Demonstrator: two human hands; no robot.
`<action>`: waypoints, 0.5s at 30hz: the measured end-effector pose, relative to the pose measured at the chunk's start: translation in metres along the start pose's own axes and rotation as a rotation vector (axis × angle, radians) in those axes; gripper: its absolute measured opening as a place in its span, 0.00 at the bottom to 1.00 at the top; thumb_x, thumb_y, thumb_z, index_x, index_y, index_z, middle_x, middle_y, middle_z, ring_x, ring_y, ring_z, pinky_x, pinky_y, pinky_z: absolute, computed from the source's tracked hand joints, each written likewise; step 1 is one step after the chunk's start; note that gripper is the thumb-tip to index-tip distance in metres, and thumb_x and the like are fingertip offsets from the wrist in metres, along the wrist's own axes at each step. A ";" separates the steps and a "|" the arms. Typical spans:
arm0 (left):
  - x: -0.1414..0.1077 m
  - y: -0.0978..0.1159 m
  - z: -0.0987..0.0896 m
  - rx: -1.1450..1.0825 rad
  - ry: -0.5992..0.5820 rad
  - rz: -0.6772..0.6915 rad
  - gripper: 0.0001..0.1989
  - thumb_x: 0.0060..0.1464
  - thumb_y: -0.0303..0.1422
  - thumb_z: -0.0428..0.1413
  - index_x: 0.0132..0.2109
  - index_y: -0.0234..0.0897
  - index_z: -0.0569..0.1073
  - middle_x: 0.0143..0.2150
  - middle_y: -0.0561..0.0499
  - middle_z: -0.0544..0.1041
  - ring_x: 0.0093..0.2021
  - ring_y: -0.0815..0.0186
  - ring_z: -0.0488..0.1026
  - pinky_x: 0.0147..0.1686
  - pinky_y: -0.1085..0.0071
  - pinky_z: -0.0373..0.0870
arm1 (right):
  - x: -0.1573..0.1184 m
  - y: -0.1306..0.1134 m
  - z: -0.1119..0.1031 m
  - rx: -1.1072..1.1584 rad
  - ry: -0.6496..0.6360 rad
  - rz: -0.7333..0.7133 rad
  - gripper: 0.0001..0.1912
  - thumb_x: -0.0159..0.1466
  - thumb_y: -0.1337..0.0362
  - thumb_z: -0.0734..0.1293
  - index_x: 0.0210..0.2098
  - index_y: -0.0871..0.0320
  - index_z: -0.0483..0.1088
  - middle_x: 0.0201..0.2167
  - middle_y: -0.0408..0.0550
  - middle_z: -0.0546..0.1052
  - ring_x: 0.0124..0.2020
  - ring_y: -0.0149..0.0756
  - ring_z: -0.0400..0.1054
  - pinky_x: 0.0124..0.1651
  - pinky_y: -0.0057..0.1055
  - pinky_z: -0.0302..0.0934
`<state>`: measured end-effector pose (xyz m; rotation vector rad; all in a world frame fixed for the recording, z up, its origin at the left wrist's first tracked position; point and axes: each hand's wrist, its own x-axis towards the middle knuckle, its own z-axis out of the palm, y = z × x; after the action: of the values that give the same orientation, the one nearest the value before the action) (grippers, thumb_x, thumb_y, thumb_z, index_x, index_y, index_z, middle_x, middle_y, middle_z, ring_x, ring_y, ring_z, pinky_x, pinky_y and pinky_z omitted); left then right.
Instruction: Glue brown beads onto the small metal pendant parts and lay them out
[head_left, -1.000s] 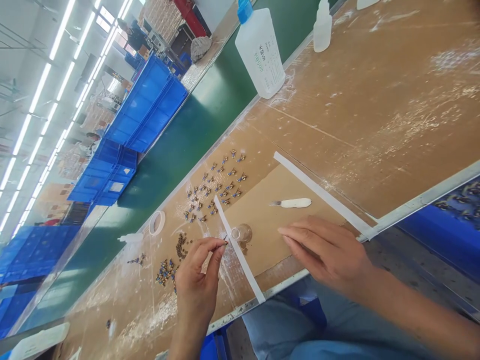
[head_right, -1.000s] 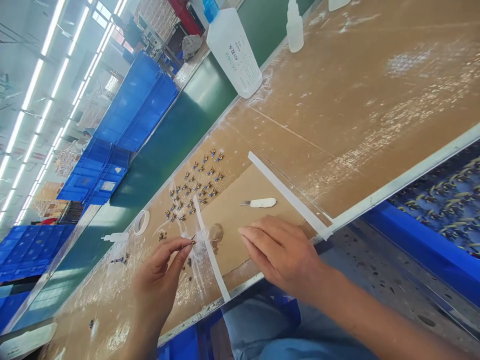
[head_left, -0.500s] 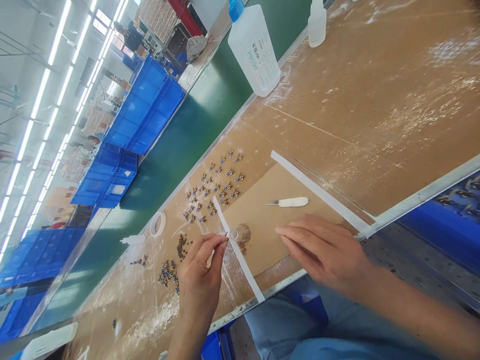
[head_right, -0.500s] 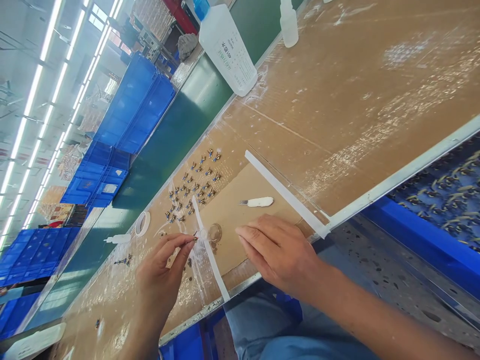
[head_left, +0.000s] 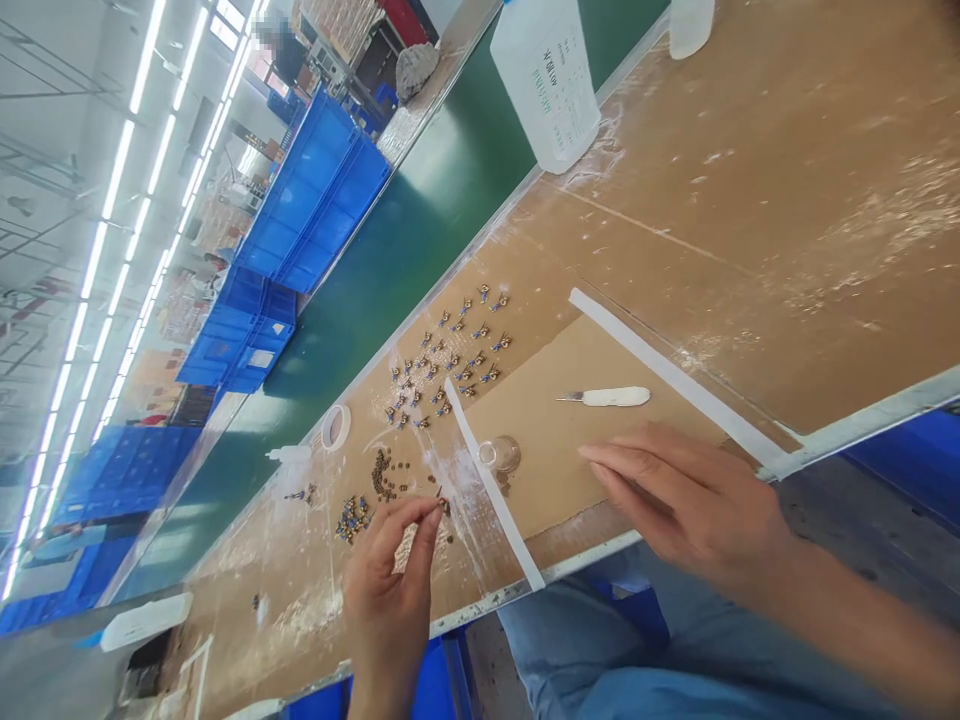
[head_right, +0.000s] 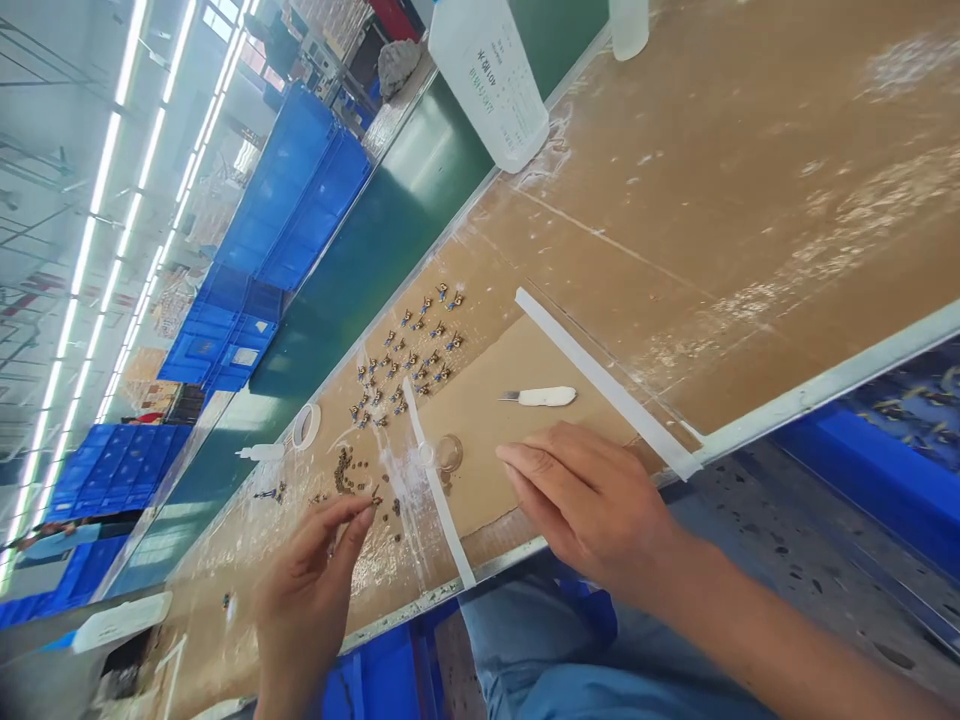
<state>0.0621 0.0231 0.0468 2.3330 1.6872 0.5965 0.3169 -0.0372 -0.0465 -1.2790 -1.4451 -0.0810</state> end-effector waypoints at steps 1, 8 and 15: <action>-0.010 -0.009 0.000 -0.024 0.017 -0.076 0.08 0.56 0.38 0.60 0.38 0.41 0.80 0.38 0.50 0.81 0.41 0.62 0.78 0.44 0.67 0.74 | 0.001 -0.001 0.000 -0.015 0.003 -0.004 0.12 0.61 0.76 0.69 0.44 0.62 0.71 0.35 0.45 0.78 0.38 0.29 0.72 0.50 0.26 0.66; -0.060 -0.040 0.011 -0.159 0.060 -0.376 0.14 0.51 0.44 0.63 0.37 0.38 0.81 0.36 0.48 0.82 0.38 0.60 0.79 0.41 0.65 0.77 | 0.005 -0.003 -0.001 -0.056 -0.032 -0.029 0.12 0.63 0.73 0.68 0.45 0.55 0.70 0.34 0.41 0.79 0.36 0.29 0.73 0.45 0.27 0.67; -0.056 -0.041 0.012 -0.096 0.038 -0.324 0.09 0.54 0.40 0.61 0.36 0.40 0.81 0.37 0.49 0.81 0.39 0.61 0.78 0.43 0.65 0.75 | 0.001 -0.002 -0.003 -0.085 -0.052 -0.042 0.13 0.62 0.74 0.69 0.45 0.57 0.71 0.34 0.43 0.79 0.36 0.31 0.74 0.44 0.27 0.67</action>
<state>0.0176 -0.0152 0.0086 1.9366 1.9504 0.6429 0.3176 -0.0389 -0.0439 -1.3281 -1.5271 -0.1396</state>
